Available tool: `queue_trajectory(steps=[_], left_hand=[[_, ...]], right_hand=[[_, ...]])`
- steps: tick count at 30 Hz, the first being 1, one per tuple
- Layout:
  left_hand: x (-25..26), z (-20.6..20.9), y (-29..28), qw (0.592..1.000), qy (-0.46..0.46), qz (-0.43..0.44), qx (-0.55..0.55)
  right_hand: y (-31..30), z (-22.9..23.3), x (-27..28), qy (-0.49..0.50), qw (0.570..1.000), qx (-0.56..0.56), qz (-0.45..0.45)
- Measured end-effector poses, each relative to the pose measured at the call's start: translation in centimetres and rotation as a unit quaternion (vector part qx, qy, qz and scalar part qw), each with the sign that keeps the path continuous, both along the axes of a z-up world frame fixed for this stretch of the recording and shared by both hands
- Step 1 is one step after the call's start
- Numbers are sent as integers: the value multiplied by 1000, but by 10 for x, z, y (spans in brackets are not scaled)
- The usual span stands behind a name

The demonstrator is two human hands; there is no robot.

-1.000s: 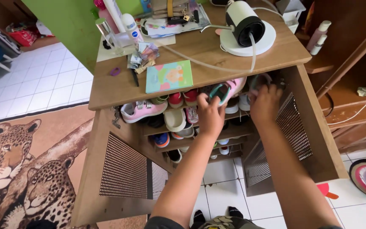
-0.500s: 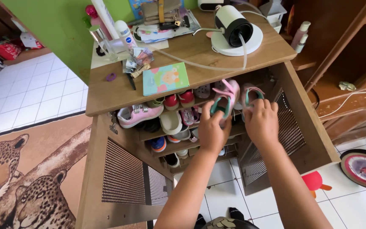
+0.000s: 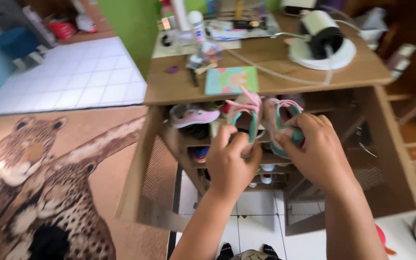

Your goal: Organizing various shoes and sandals into shoe cabinets and racks.

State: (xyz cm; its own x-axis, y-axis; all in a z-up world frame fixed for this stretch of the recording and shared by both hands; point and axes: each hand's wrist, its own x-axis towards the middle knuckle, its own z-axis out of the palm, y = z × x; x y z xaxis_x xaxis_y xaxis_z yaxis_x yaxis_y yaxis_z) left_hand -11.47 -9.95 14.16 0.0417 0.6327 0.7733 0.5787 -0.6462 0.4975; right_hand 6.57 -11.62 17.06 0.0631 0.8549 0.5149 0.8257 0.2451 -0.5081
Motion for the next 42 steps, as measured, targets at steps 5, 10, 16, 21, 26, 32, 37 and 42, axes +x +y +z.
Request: queue_trajectory(steps=[5,10,16,21,26,32,37,42], left_hand=[[-46,15,-3,991,13,127,38],[-88,14,20,972,30,225,68],[-121,5,63,960,39,271,67],[-131,-1,89,959,47,280,25],[-133,0,106,957,46,286,12],[-126,-3,123,959,33,282,-6],[-123,-11,142,967,27,255,-13],[-117,-12,158,974,35,225,15]], right_hand=[[23,22,-55,17,994,24,103],[76,6,-114,27,970,138,199],[134,-23,-163,63,950,196,234],[154,-31,-177,39,951,219,215],[170,-31,-181,16,958,208,199],[187,-33,-176,4,960,207,190],[195,-34,-170,2,966,199,165],[197,-34,-168,16,967,193,164]])
